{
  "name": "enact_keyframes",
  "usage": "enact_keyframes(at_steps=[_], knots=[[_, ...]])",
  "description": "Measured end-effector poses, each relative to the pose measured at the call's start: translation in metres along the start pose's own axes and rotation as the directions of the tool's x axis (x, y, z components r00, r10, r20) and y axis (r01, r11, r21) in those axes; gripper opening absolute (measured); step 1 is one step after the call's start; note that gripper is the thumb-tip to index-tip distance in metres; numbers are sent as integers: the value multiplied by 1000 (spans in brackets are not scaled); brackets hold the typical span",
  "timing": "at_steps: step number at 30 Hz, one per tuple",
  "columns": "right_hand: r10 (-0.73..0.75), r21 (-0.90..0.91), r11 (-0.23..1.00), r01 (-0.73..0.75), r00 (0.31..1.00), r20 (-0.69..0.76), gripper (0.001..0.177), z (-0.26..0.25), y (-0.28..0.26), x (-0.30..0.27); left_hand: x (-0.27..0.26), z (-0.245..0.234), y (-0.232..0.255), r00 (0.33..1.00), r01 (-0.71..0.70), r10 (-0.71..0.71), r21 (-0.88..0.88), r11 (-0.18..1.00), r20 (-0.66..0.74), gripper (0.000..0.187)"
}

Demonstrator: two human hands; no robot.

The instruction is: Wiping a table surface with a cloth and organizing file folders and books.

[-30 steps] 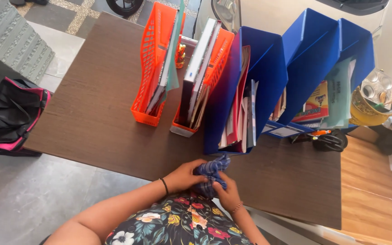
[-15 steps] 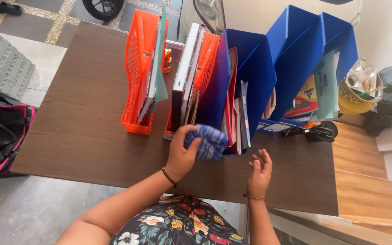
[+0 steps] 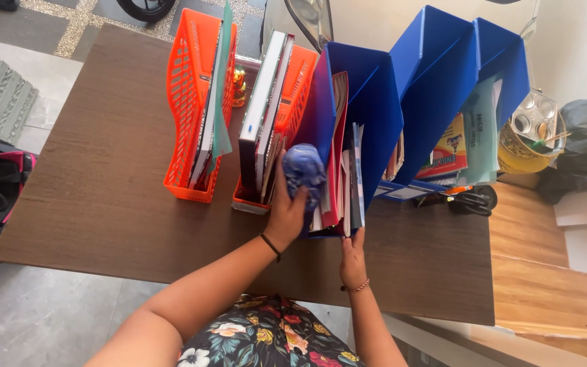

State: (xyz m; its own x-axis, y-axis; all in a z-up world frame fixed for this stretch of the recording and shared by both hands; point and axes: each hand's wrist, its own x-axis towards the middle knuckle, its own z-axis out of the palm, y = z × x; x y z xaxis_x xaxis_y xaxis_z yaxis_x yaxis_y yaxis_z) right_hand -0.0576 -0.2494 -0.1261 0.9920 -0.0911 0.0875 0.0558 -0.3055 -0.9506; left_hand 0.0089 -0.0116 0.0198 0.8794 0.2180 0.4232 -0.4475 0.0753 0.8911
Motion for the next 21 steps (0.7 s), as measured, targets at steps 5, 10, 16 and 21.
enact_keyframes(at_steps=[5,10,16,21], knots=[[-26,54,998,24,999,27,70,-6,18,5,10,8,-15,995,65,-69,-57,996,-72,59],[-5,90,996,1,999,45,78,-12,43,0,61,31,20,986,-115,113,-12,993,-121,62],[-33,129,991,29,999,31,77,-7,42,2,20,27,-21,988,-40,35,-27,999,-151,60],[-40,115,993,33,997,59,76,2,4,3,-90,-5,-66,879,475,-472,34,879,-71,52]])
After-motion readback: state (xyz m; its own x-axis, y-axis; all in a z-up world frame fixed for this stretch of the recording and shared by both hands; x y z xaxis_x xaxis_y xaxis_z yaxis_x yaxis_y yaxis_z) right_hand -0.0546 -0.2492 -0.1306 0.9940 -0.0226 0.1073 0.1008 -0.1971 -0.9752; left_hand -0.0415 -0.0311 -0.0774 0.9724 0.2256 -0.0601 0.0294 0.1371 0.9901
